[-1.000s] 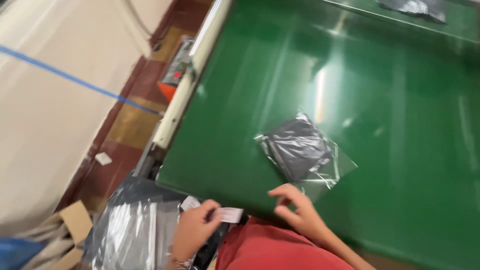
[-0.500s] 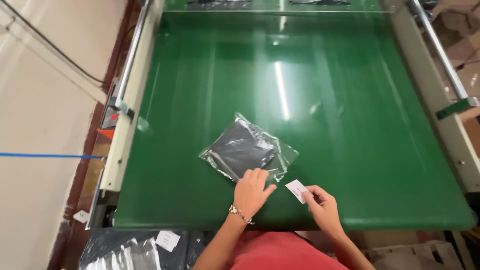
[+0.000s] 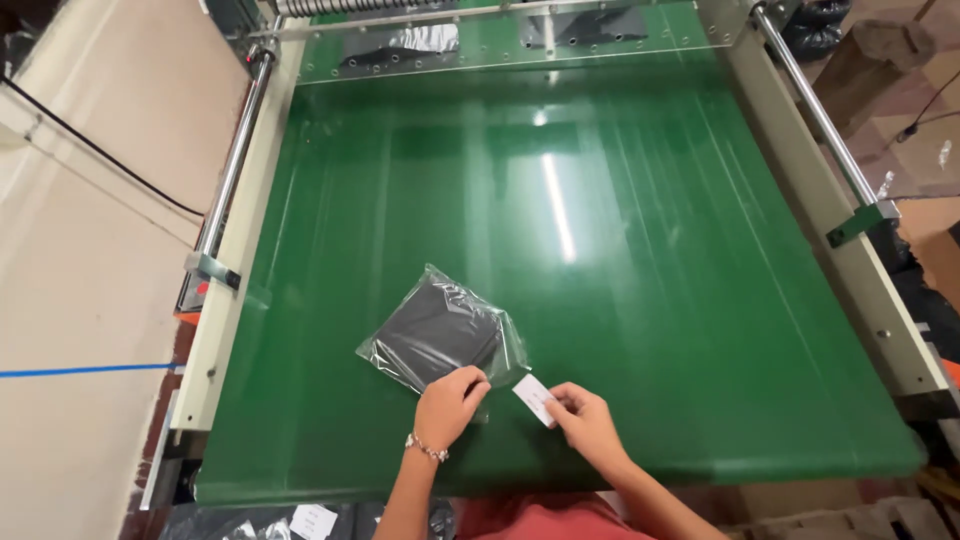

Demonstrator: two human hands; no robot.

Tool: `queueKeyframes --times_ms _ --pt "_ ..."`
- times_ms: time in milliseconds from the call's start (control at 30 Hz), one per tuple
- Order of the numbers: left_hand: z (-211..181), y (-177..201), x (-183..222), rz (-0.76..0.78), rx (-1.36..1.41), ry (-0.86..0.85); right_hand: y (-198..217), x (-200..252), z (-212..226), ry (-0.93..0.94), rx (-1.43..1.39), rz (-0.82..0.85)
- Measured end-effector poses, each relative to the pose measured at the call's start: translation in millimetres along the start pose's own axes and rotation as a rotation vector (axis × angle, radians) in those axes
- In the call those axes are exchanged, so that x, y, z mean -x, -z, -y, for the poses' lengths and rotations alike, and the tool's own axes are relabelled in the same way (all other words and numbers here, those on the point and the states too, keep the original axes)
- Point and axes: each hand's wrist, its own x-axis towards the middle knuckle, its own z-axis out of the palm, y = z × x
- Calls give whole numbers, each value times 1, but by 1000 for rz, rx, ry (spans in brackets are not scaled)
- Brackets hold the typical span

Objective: The person folds black fabric items on a green conveyor belt, places them into clear plastic bags, and adds small white labels. The packaged items are then placed into a red basket. The person repeats this process for multiple items.

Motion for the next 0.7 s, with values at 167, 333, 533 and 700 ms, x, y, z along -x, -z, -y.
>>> queueKeyframes --times_ms 167,333,533,700 --pt "-6 7 13 -45 -37 -100 -50 -17 24 15 25 26" --pt "-5 23 14 -33 -73 -231 -95 -56 30 178 -91 34" --pt "-1 36 6 -40 -66 -336 -144 -98 31 31 -170 -8" --pt "1 46 0 13 -13 -479 -141 -99 26 100 -290 83"
